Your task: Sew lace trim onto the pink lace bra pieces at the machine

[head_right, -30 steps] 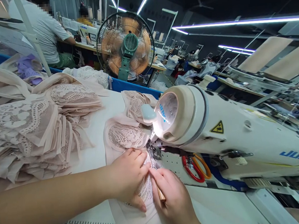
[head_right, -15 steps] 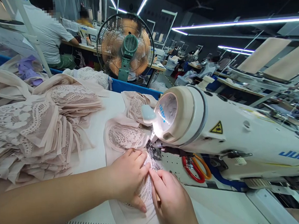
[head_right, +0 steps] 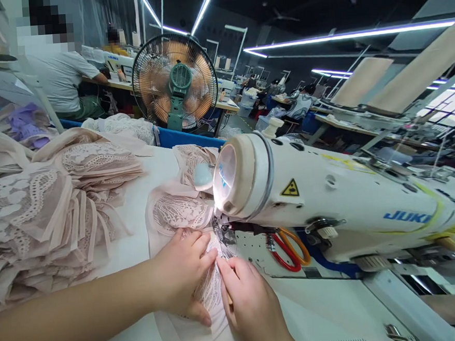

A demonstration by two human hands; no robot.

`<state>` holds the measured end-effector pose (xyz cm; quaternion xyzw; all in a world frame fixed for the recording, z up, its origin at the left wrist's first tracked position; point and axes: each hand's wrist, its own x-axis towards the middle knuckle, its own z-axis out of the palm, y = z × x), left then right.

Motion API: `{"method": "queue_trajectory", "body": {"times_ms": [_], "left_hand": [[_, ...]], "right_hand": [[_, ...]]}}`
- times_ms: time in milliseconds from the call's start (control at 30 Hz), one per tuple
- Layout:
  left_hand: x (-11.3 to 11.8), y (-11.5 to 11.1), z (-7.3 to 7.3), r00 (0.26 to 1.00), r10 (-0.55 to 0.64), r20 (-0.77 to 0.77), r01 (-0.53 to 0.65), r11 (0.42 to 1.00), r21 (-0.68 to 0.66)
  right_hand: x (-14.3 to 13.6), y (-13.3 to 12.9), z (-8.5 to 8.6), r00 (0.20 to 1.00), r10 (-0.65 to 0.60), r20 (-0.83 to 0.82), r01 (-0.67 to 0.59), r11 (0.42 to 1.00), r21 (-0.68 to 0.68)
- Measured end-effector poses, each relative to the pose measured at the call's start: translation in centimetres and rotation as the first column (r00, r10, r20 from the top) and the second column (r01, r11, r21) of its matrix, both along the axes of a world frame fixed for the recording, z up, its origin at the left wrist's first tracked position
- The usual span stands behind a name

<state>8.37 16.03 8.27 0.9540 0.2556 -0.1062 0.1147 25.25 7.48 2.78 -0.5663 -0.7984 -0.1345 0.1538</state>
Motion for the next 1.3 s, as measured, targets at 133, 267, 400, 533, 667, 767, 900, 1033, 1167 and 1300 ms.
{"method": "queue_trajectory", "body": {"times_ms": [133,267,400,533,667,767,900,1033,1167,1300], "left_hand": [[0.1,-0.1,0.2,1.0,0.018,-0.002,-0.018,1.0,-0.004],[0.2,0.0,-0.1,0.999,0.045,0.024,-0.046,0.999,0.017],[0.3,0.2,0.1,0.997,0.071,0.014,-0.072,0.997,0.016],[0.3,0.3,0.3,0.996,0.09,0.0,-0.09,0.996,0.022],[0.1,0.4,-0.1,0.993,0.107,0.038,-0.109,0.993,0.043],[-0.4,0.7,-0.2,0.993,0.11,0.041,-0.112,0.993,0.048],[-0.7,1.4,-0.2,0.992,0.123,0.019,-0.123,0.992,0.038],[-0.6,2.0,-0.1,0.992,0.123,0.008,-0.123,0.991,0.054],[-0.4,2.6,0.1,0.991,0.13,-0.012,-0.128,0.986,0.109],[-0.8,2.8,0.8,0.992,0.122,-0.016,-0.118,0.978,0.17]], "right_hand": [[-0.3,-0.1,0.3,0.999,-0.006,-0.051,0.006,1.0,0.015],[-0.1,-0.1,0.4,0.997,0.006,-0.072,-0.004,1.0,0.026],[0.6,-0.4,0.5,0.995,0.009,-0.099,-0.012,1.0,-0.029],[1.3,-1.2,1.0,0.986,0.075,-0.147,-0.083,0.995,-0.048],[1.7,-2.2,1.5,0.978,0.148,-0.147,-0.157,0.987,-0.048],[2.0,-2.7,1.6,0.976,0.164,-0.144,-0.175,0.983,-0.063],[2.3,-2.9,1.4,0.971,0.18,-0.156,-0.198,0.974,-0.113],[2.6,-2.8,0.7,0.975,0.16,-0.157,-0.179,0.977,-0.118],[2.5,-2.7,0.2,0.971,0.171,-0.165,-0.179,0.983,-0.036],[2.8,-3.3,1.5,0.965,0.211,-0.155,-0.202,0.977,0.069]]}}
